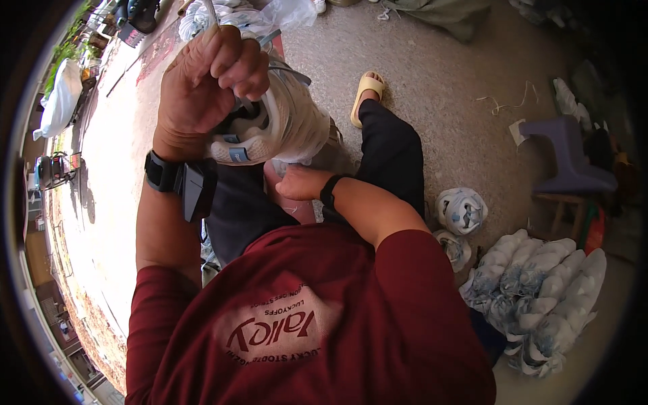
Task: Manually lacing and organizing shoe upper components in a manufacturing setting.
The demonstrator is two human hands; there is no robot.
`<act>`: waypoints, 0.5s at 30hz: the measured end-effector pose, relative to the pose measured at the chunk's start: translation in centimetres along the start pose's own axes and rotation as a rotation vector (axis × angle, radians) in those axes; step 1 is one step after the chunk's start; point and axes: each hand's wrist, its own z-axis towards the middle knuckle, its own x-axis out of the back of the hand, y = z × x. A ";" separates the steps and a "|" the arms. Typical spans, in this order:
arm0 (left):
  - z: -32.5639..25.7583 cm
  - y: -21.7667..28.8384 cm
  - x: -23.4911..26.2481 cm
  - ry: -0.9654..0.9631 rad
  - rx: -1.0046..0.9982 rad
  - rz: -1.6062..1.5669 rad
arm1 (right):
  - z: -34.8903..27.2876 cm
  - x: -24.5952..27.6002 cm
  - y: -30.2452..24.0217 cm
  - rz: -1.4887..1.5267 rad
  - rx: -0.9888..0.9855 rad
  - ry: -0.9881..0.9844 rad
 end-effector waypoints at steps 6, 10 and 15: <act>0.5 0.1 -0.3 0.019 0.022 0.018 | -5.7 11.6 -5.9 0.445 0.050 0.104; -0.1 0.8 -1.8 0.064 0.181 0.328 | -12.4 23.7 -8.2 0.879 0.147 0.384; -0.7 0.7 -4.2 0.031 0.398 0.436 | -17.5 33.9 -8.6 0.993 0.317 1.051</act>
